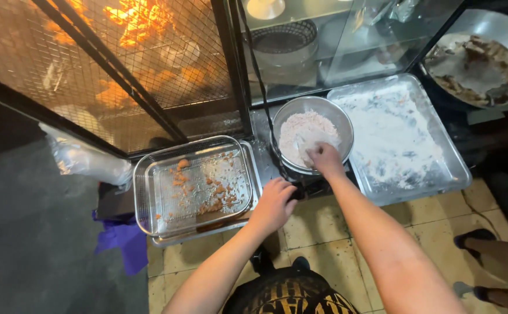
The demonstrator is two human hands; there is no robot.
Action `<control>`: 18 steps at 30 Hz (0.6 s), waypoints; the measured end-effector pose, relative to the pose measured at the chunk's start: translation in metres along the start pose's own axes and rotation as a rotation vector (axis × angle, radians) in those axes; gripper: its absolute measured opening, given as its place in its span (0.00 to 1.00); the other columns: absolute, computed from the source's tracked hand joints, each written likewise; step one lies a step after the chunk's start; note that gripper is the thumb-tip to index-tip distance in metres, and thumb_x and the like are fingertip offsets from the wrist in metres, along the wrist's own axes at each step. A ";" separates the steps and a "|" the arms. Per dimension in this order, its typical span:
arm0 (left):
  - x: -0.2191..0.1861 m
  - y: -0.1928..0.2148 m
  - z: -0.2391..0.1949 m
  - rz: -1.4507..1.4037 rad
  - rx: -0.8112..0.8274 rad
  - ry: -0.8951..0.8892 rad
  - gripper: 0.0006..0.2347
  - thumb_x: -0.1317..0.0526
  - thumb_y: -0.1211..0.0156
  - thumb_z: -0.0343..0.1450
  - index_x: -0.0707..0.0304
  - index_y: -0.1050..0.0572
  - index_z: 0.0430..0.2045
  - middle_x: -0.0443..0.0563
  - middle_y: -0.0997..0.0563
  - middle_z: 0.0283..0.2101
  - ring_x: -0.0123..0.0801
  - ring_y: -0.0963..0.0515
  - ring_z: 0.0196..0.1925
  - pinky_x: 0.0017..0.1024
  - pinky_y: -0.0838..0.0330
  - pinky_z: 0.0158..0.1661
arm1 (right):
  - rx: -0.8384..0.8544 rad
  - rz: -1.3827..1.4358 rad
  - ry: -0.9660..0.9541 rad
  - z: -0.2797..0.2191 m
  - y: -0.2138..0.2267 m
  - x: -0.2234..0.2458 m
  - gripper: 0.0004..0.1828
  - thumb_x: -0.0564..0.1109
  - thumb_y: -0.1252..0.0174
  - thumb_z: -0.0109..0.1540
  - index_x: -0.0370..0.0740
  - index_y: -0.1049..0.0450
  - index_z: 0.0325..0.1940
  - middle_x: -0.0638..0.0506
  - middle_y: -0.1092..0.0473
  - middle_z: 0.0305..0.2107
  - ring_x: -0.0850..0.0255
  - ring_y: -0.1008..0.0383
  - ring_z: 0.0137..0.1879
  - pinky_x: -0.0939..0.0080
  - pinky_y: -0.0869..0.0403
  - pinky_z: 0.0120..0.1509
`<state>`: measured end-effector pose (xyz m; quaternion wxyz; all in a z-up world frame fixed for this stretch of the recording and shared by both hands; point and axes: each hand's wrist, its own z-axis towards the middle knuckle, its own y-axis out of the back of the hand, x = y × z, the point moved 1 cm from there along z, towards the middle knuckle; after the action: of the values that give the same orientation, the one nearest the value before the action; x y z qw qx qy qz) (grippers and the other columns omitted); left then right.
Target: Breading food items in a bowl of flour and then frying them in a large pan of oil.
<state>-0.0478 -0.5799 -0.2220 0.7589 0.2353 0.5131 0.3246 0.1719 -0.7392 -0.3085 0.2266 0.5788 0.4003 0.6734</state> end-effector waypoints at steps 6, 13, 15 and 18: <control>-0.010 -0.012 0.046 -0.002 0.101 0.001 0.13 0.60 0.35 0.67 0.66 0.23 0.43 0.61 0.20 0.45 0.56 0.24 0.55 0.47 0.32 0.57 | -0.029 0.710 -0.281 0.022 -0.012 -0.008 0.13 0.45 0.41 0.63 0.32 0.20 0.44 0.44 0.21 0.35 0.57 0.25 0.38 0.59 0.26 0.43; -0.019 -0.038 0.103 -0.168 -0.087 0.410 0.16 0.56 0.35 0.67 0.68 0.25 0.42 0.66 0.19 0.41 0.60 0.20 0.45 0.48 0.27 0.44 | 0.156 1.684 -0.440 0.000 -0.004 -0.015 0.08 0.41 0.52 0.72 0.34 0.30 0.51 0.45 0.26 0.44 0.58 0.23 0.45 0.62 0.23 0.46; -0.008 -0.053 0.118 -0.195 -0.120 0.507 0.15 0.54 0.37 0.69 0.67 0.24 0.41 0.66 0.19 0.41 0.60 0.20 0.46 0.48 0.26 0.45 | 0.262 1.712 -0.426 0.005 -0.005 -0.019 0.13 0.43 0.53 0.72 0.31 0.29 0.53 0.43 0.25 0.45 0.57 0.23 0.47 0.63 0.23 0.48; 0.000 -0.074 0.131 -0.163 -0.296 0.555 0.18 0.53 0.38 0.70 0.71 0.27 0.44 0.70 0.21 0.44 0.63 0.21 0.45 0.49 0.26 0.43 | 0.388 1.696 -0.430 0.004 0.010 -0.019 0.18 0.45 0.56 0.73 0.29 0.29 0.56 0.42 0.25 0.47 0.56 0.24 0.51 0.60 0.25 0.54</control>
<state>0.0925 -0.6334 -0.2255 0.6396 -0.0169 0.6647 0.3858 0.1814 -0.7584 -0.3118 -0.3788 0.8219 -0.1064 0.4119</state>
